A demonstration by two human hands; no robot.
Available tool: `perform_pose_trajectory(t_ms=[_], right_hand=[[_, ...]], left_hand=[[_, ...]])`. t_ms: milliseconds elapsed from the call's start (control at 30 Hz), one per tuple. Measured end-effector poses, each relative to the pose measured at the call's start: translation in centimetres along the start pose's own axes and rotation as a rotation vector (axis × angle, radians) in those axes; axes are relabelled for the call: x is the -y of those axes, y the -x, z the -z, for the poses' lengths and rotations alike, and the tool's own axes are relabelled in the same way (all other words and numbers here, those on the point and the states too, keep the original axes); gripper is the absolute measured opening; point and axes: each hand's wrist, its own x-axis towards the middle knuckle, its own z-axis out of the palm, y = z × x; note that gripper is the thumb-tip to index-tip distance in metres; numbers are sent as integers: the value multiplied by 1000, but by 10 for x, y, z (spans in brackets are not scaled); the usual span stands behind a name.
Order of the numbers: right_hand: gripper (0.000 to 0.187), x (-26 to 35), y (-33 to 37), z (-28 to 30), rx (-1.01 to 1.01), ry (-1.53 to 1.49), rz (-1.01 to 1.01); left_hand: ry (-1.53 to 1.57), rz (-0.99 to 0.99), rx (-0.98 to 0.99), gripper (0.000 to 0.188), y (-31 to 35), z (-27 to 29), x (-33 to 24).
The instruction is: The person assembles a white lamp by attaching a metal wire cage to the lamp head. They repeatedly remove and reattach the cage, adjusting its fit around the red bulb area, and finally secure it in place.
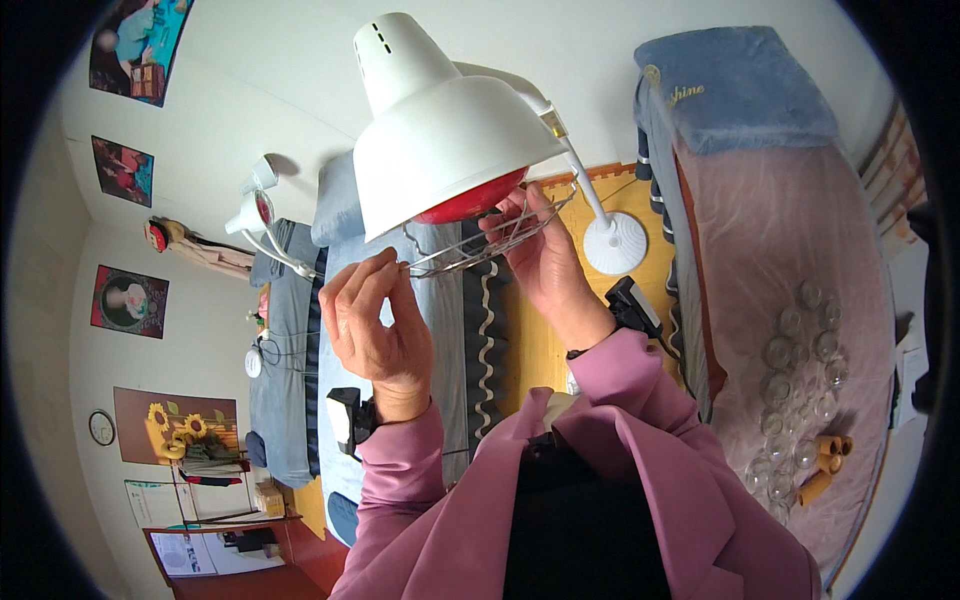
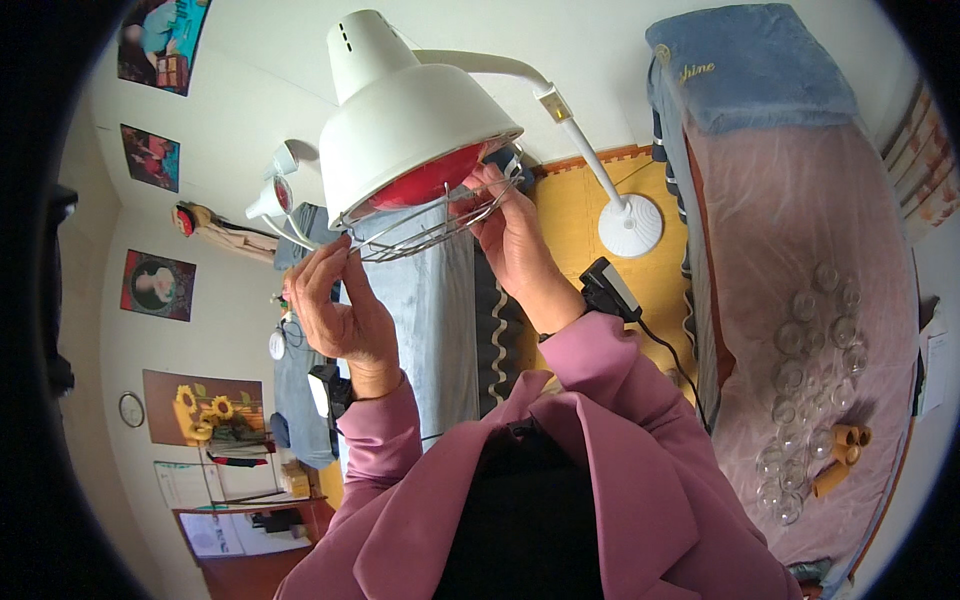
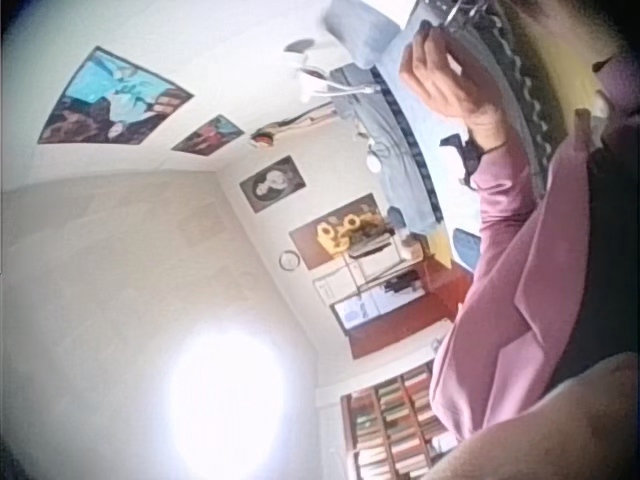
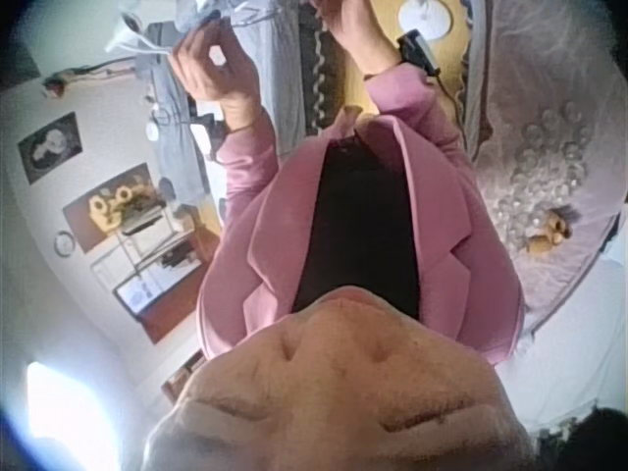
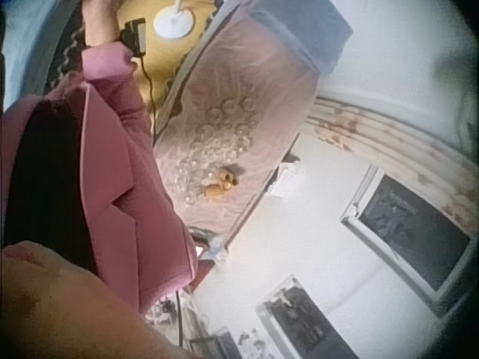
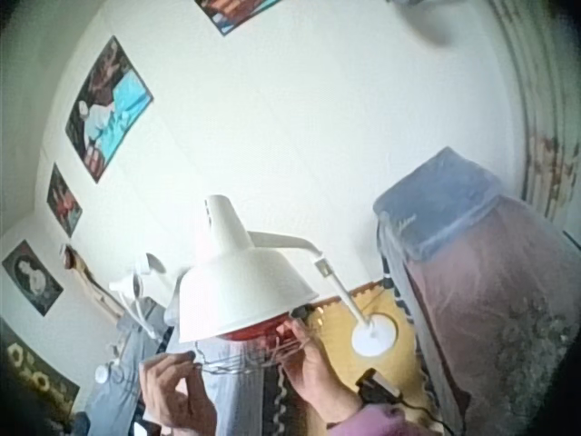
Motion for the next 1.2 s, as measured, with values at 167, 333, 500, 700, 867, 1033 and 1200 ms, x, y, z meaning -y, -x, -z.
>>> perform_pose_trajectory(t_ms=[167,333,500,700,867,1033,1200], right_hand=[[38,-3,-5,7,-12,23,18],[37,-2,-8,7,-2,15,24],[32,-1,-6,3,22,-32,5],[27,-5,-11,4,-7,-37,40],[28,-7,-13,12,78,-25,56],[35,-14,-18,17,93,-43,65],[39,-10,-19,29,163,-86,26]], left_hand=[[50,-24,4,28,0,-5,2],[84,-19,4,28,-1,-6,1],[52,-31,-16,27,-5,-2,0],[45,-41,2,29,-7,-8,8],[60,-3,13,32,-7,-6,3],[5,7,-14,40,-11,-10,-7],[-22,-26,13,47,-8,-13,-9]])
